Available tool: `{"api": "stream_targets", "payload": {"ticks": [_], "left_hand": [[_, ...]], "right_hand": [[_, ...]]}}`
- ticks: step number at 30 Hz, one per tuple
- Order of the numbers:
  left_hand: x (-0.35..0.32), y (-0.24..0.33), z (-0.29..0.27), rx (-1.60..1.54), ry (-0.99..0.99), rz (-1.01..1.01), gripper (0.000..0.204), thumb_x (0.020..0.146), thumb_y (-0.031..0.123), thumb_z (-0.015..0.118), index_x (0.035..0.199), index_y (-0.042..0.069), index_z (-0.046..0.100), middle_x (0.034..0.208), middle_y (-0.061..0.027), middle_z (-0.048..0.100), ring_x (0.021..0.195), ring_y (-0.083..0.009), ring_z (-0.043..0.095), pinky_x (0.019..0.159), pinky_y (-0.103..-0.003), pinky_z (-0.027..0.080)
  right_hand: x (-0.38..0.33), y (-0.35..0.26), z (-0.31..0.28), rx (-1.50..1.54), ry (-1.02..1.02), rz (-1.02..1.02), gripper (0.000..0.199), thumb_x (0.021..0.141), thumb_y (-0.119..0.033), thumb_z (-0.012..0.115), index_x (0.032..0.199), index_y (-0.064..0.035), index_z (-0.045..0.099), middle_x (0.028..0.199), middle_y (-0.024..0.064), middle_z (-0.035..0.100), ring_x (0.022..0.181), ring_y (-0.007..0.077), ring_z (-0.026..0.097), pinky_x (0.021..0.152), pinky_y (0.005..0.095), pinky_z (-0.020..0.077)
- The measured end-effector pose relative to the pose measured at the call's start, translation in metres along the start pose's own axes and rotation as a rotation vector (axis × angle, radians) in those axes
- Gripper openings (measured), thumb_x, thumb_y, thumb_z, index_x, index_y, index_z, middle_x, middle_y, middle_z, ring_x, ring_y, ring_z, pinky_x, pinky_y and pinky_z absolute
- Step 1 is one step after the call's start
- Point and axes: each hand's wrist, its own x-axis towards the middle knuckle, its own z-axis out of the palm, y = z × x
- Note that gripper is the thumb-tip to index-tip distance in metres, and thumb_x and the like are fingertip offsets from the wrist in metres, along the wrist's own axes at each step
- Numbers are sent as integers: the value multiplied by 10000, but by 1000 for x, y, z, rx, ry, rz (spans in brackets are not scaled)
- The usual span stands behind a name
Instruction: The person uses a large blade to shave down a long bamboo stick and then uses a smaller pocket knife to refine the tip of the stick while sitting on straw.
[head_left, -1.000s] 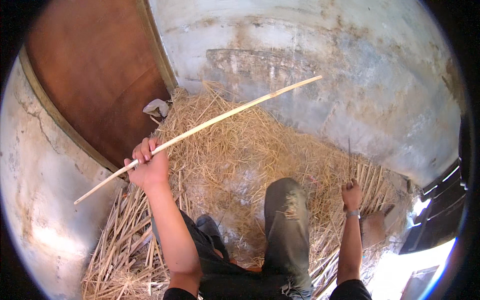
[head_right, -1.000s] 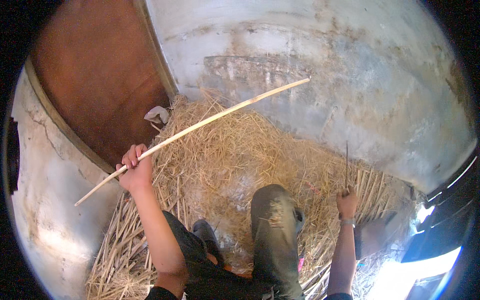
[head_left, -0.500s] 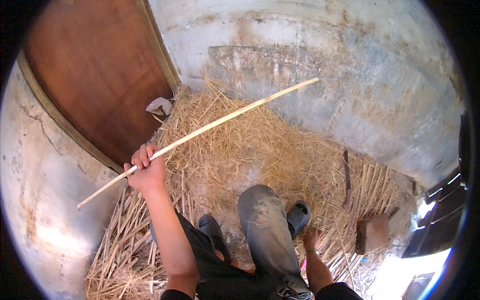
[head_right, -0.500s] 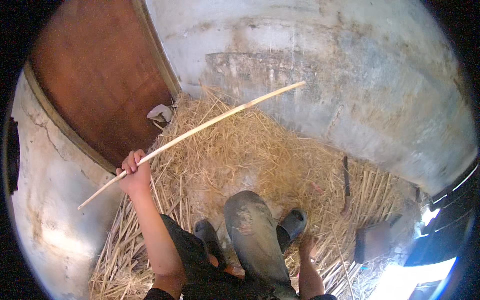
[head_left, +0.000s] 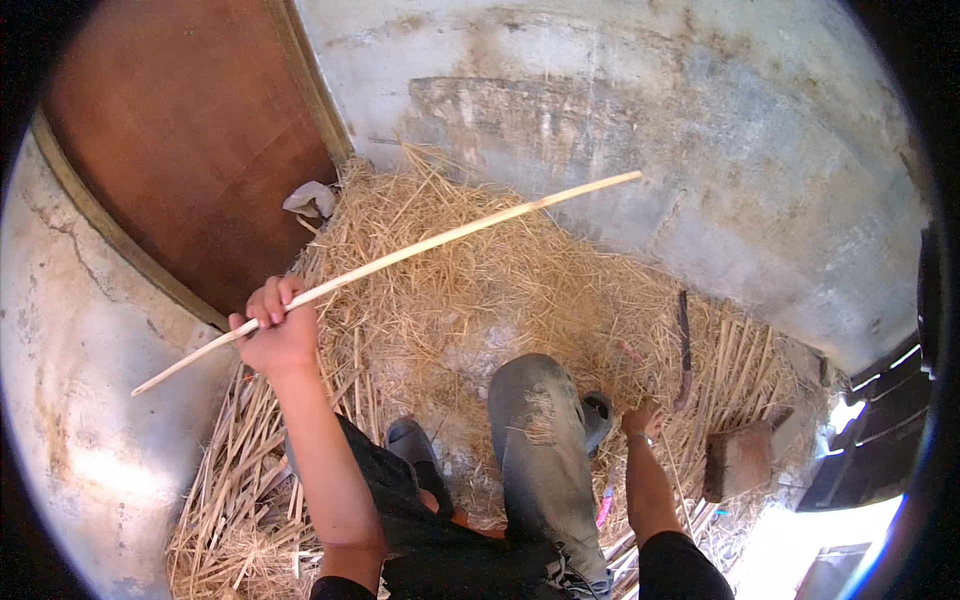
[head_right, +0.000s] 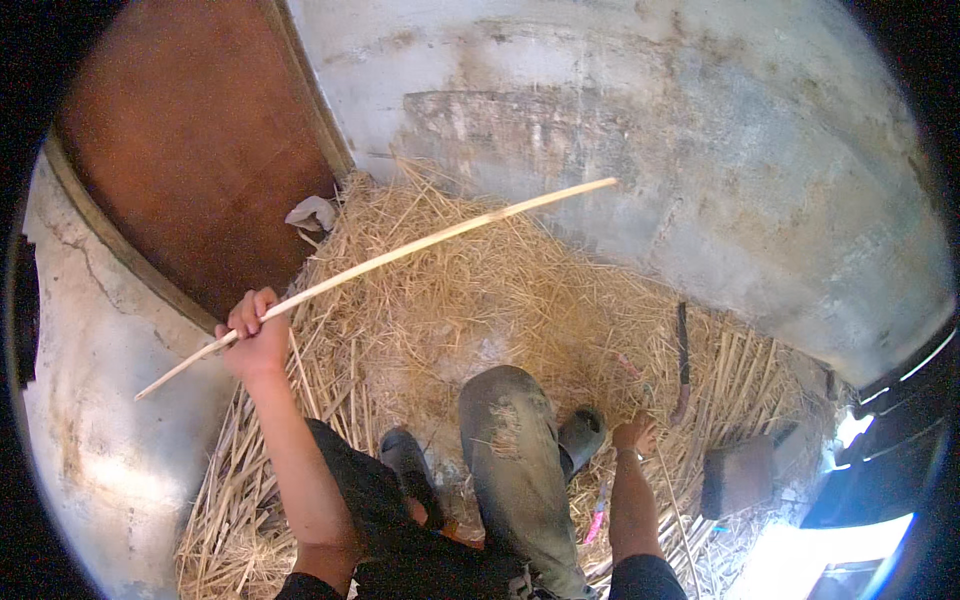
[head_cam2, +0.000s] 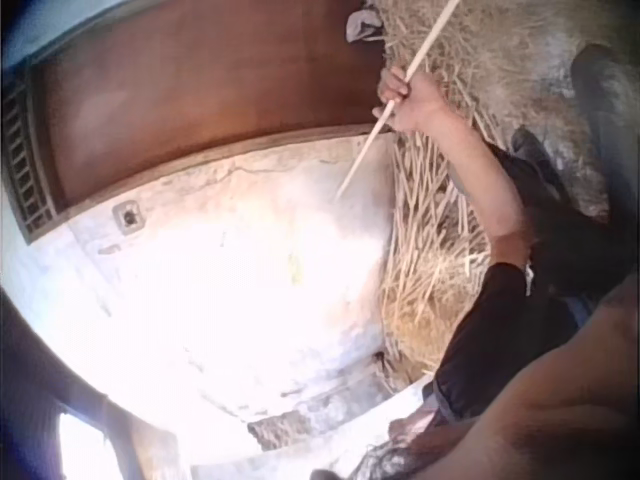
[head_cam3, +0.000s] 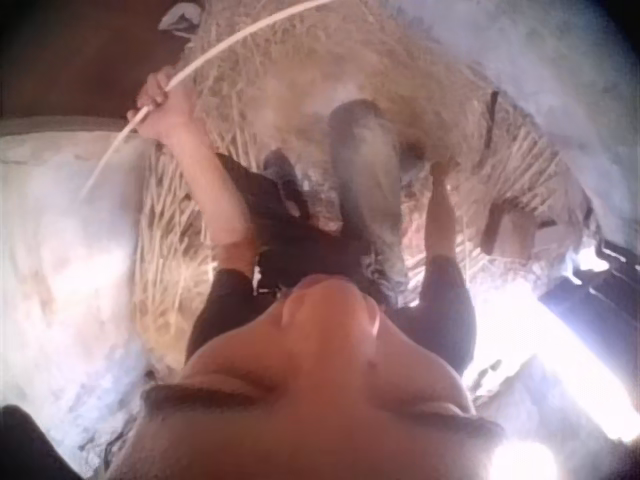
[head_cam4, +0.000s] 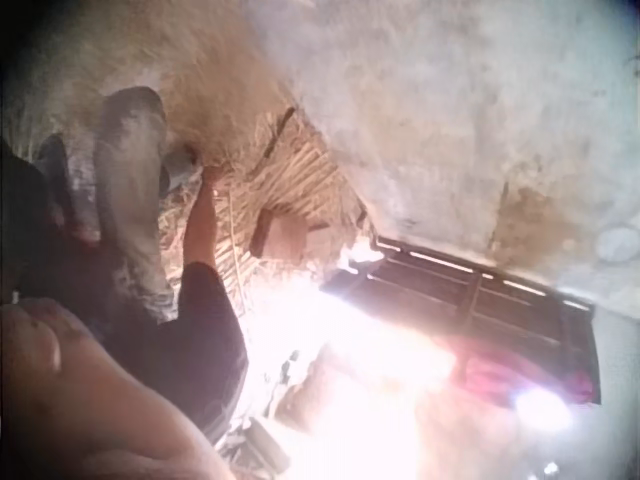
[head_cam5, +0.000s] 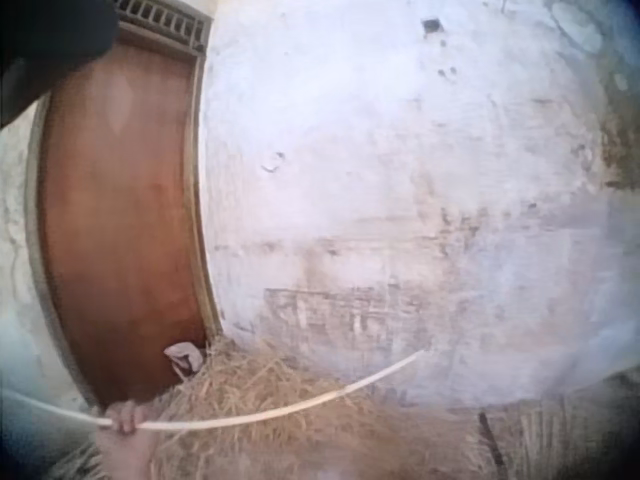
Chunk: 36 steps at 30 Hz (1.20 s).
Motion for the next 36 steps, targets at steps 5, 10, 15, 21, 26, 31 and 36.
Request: {"api": "stream_targets", "payload": {"ticks": [5,10,15,21,26,31,36], "left_hand": [[7,-1,-2,-30,18,-3,453,960,468,362,633,157,318,533,13,244,506,-145,246,588,-336,245],[8,-10,-5,-18,64,11,438,954,453,374,637,158,312,534,13,244,503,-143,241,586,-336,244],[5,-5,-8,20,65,9,398,924,411,400,632,156,311,534,15,241,496,-143,232,580,-335,236],[2,-12,-5,36,98,23,397,922,403,412,628,155,315,529,18,238,493,-135,237,577,-330,237],[0,-14,1,35,100,4,402,925,403,406,616,163,314,530,29,234,492,-135,237,575,-328,237],[0,-17,2,29,76,-24,398,924,394,414,617,164,311,533,29,228,494,-130,232,575,-326,235],[-5,0,9,80,73,48,372,901,372,438,621,160,316,535,28,225,487,-128,230,571,-326,231]], "right_hand": [[9,31,36,-36,-247,161,725,886,-342,600,1548,-256,317,1619,169,224,1451,440,272,1124,633,274],[-19,92,72,8,9,-171,728,846,-304,640,1520,-263,370,1595,183,261,1422,426,316,1127,602,286],[-127,76,33,13,45,-527,702,819,-289,657,1484,-243,440,1585,171,283,1441,418,270,1165,572,242],[-167,100,51,94,-98,-719,654,822,-343,678,1441,-246,491,1472,162,409,1406,439,298,1135,590,273],[-161,84,57,106,-114,-326,621,774,-332,679,1373,-232,554,1448,197,433,1382,456,327,1147,591,251],[-125,110,83,132,-214,-409,634,779,-285,670,1400,-251,548,1501,243,372,1415,470,284,1154,607,234],[-170,57,18,274,-207,-469,642,772,-242,678,1398,-200,546,1537,254,312,1442,459,242,1156,599,233]]}}
